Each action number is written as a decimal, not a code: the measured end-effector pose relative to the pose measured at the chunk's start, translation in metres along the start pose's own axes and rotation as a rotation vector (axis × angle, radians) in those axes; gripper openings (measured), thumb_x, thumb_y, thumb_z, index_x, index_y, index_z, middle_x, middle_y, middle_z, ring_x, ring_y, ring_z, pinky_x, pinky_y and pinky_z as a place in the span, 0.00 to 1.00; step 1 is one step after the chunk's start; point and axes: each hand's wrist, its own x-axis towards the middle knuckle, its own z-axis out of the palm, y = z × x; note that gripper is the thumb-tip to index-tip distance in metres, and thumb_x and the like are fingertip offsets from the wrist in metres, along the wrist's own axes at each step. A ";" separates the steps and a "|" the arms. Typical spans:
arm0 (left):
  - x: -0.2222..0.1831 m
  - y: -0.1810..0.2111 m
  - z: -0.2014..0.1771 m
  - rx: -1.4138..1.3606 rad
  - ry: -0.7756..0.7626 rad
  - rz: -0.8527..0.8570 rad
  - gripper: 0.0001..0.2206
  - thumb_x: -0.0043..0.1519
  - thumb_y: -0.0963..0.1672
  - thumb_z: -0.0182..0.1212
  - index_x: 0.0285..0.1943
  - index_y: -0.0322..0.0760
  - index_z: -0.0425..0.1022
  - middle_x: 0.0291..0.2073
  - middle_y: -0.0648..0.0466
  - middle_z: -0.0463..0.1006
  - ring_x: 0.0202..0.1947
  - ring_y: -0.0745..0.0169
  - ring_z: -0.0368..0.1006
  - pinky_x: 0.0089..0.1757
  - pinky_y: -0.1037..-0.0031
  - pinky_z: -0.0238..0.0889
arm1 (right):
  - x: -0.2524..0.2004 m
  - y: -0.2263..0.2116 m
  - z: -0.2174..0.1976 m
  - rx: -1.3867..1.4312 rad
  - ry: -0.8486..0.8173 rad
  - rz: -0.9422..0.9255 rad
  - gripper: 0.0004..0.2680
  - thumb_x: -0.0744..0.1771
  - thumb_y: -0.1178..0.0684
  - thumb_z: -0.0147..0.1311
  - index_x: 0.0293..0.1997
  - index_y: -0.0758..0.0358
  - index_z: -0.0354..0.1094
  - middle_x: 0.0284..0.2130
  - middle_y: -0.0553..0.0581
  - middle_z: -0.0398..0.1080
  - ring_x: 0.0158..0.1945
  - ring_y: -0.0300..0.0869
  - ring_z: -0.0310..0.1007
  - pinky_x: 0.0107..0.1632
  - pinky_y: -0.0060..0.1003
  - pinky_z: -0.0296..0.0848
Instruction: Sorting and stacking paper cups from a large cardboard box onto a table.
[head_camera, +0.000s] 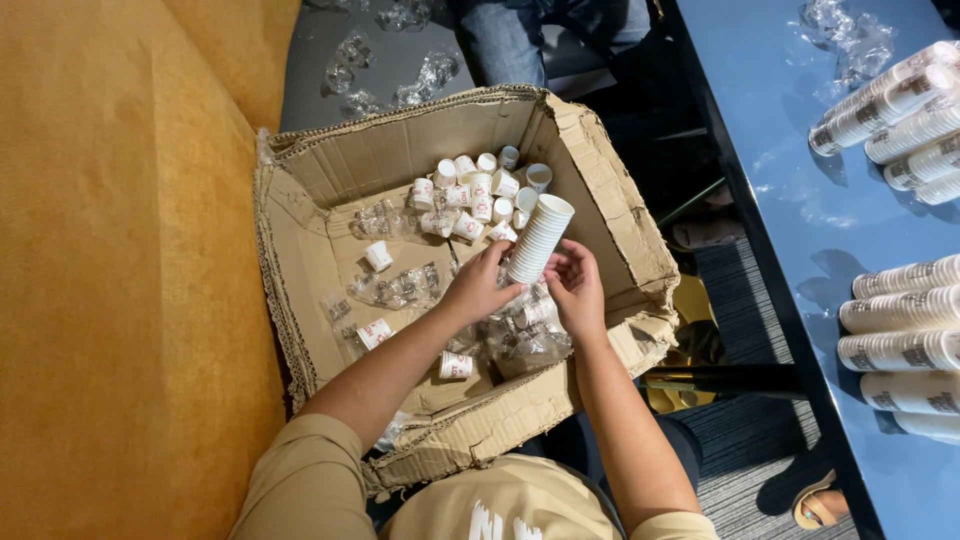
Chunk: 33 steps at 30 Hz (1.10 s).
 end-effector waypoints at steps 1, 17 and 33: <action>0.000 0.000 0.000 0.000 0.000 0.000 0.37 0.55 0.49 0.73 0.68 0.31 0.57 0.60 0.34 0.71 0.60 0.37 0.69 0.56 0.55 0.63 | 0.000 -0.002 0.001 0.000 0.000 0.000 0.22 0.66 0.70 0.52 0.68 0.69 0.52 0.53 0.60 0.68 0.55 0.42 0.70 0.59 0.36 0.72; -0.004 0.009 -0.005 -0.085 -0.009 0.054 0.38 0.50 0.46 0.77 0.69 0.38 0.59 0.60 0.41 0.74 0.62 0.41 0.70 0.58 0.57 0.64 | -0.005 0.003 0.001 -0.014 -0.014 -0.075 0.19 0.66 0.70 0.52 0.65 0.69 0.55 0.51 0.59 0.68 0.56 0.42 0.70 0.60 0.37 0.70; -0.005 0.017 -0.010 -0.094 0.007 0.084 0.37 0.50 0.45 0.78 0.67 0.36 0.62 0.58 0.43 0.75 0.61 0.45 0.71 0.58 0.59 0.64 | -0.005 -0.009 0.007 -0.087 0.041 -0.094 0.22 0.66 0.71 0.53 0.67 0.66 0.53 0.51 0.60 0.69 0.57 0.44 0.71 0.61 0.37 0.71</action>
